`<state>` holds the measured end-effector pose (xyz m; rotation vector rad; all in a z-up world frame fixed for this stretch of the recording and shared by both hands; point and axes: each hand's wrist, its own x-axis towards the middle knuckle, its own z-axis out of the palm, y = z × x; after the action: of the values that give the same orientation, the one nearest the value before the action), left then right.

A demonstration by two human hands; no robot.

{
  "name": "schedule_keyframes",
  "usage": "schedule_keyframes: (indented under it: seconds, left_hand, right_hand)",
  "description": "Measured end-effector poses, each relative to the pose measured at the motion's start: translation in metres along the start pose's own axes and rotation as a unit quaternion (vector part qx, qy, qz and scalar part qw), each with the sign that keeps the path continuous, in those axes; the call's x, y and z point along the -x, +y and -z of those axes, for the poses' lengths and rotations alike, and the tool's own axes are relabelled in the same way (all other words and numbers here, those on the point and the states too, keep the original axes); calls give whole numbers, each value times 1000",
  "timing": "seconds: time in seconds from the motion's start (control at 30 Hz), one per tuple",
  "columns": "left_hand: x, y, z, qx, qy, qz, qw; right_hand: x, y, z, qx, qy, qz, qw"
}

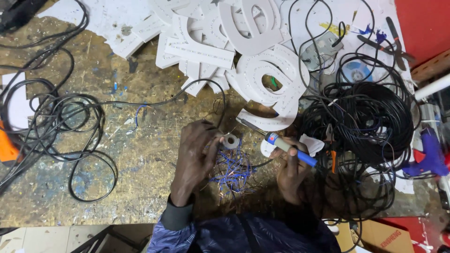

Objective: Soldering electrical wires to LED strips for sign fabrication on a workbench.

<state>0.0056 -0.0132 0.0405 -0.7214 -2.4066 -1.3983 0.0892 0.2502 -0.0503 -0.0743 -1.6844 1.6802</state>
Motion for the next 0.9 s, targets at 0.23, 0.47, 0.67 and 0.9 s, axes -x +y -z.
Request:
schedule_keyframes:
  seconds: [0.23, 0.47, 0.67, 0.9]
  left_hand:
    - [30, -35, -30, -20, -2, 24, 1000]
    - [41, -47, -32, 20, -125, 40, 991]
    - [28, -32, -23, 71, -175, 84, 978]
    - [29, -42, -11, 111, -75, 104, 986]
  right_hand:
    - [4, 9, 8, 3, 1, -3, 1000]
    - [4, 10, 9, 9, -27, -37, 999]
    - [4, 19, 11, -17, -54, -90, 994]
    - [-12, 53, 23, -237, -73, -313, 917]
